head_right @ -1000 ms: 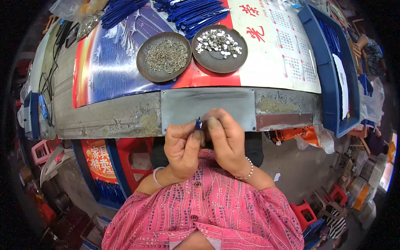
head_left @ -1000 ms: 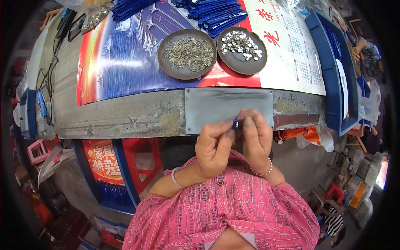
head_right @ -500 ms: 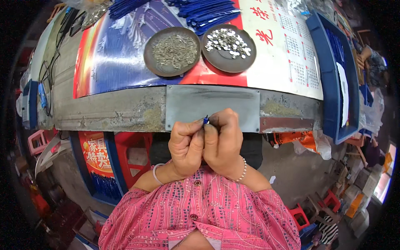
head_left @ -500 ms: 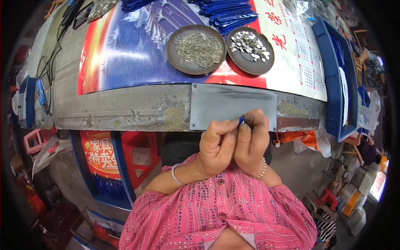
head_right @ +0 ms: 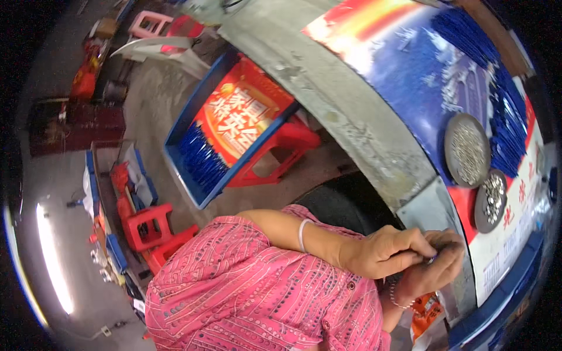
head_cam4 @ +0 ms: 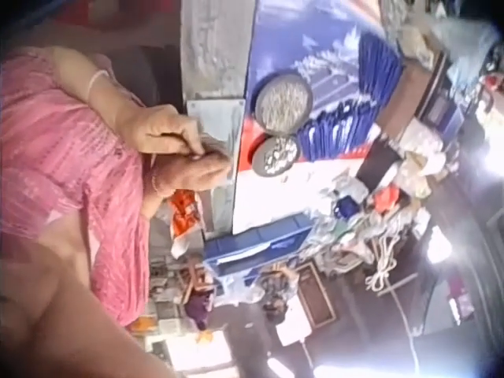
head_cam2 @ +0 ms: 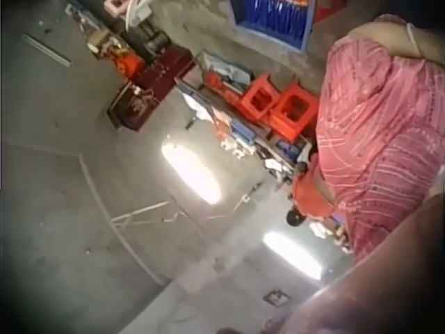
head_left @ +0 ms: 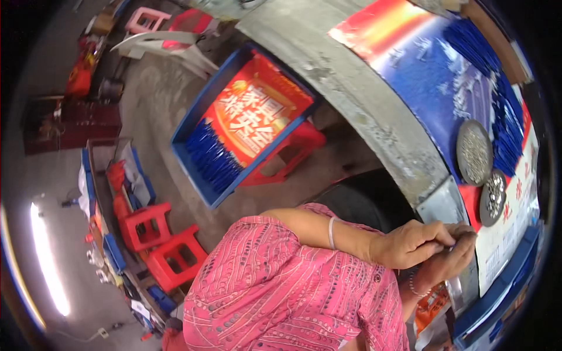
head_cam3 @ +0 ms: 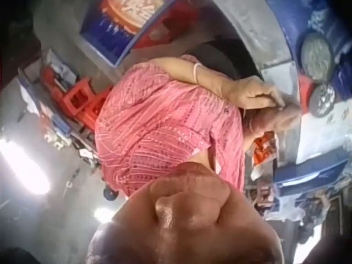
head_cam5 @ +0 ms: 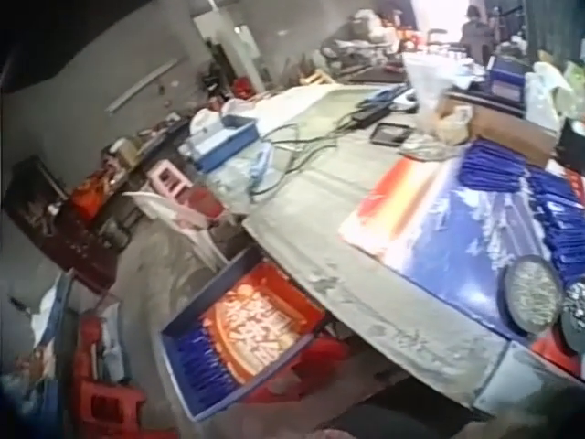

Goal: Assembling small metal pins into blue plastic housings at a manual workstation.

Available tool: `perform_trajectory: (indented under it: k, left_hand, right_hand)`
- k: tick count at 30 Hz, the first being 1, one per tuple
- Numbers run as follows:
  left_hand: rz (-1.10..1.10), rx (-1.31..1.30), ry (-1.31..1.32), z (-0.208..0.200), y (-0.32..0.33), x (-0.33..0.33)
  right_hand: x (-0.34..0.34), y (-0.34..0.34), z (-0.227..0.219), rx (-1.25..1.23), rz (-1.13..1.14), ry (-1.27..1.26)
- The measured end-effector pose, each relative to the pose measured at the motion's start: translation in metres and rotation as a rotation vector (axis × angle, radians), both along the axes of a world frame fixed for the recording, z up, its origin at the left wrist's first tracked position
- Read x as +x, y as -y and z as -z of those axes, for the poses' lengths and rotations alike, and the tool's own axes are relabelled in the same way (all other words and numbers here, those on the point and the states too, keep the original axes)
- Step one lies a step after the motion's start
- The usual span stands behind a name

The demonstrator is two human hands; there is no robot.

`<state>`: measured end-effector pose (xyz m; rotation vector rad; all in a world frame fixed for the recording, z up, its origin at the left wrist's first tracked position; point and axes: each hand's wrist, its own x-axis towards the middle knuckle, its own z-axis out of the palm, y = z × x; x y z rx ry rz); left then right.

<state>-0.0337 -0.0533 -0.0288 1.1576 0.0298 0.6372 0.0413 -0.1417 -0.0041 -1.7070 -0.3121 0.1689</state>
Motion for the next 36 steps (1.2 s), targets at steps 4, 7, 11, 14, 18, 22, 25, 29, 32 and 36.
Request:
perform_trajectory:
  k: [4, 7, 11, 14, 18, 22, 25, 29, 32, 36]
  left_hand:
    - [-0.071, 0.326, -0.326, 0.0, -0.065, -0.048]
    - [-0.534, 0.626, -0.62, 0.023, -0.145, -0.106]
    - [-0.813, 0.88, -0.922, 0.052, -0.242, -0.219]
    - [-0.868, 1.133, -1.115, 0.064, -0.275, -0.297]
    - [-0.885, 1.114, -1.239, 0.081, -0.285, -0.353]
    - [-0.867, 1.174, -1.312, 0.09, -0.29, -0.371]
    - [-0.843, 1.23, -1.209, 0.089, -0.296, -0.356]
    - [-0.941, 1.342, -1.12, 0.073, -0.297, -0.324]
    - [-0.953, 1.151, -1.016, 0.027, -0.28, -0.255]
    - [-0.654, 1.125, -0.668, -0.022, -0.239, -0.139]
  right_hand:
    - [0.012, 0.006, 0.003, 0.325, -0.374, 0.058]
    - [0.001, -0.009, -0.004, 0.122, -0.219, 0.172]
    - [0.0, -0.011, -0.01, -0.143, -0.33, 0.256]
    - [-0.007, -0.02, -0.013, -0.111, -0.347, 0.186]
    - [-0.017, -0.023, -0.017, -0.109, -0.396, 0.151]
    - [-0.013, -0.017, -0.021, -0.134, -0.465, 0.265]
    - [-0.013, -0.006, -0.024, -0.134, -0.387, 0.179]
    - [0.0, 0.011, -0.021, -0.234, -0.441, 0.296]
    - [0.008, 0.01, -0.031, -0.242, -0.368, 0.343]
    - [0.015, 0.021, -0.024, -0.204, -0.284, 0.334]
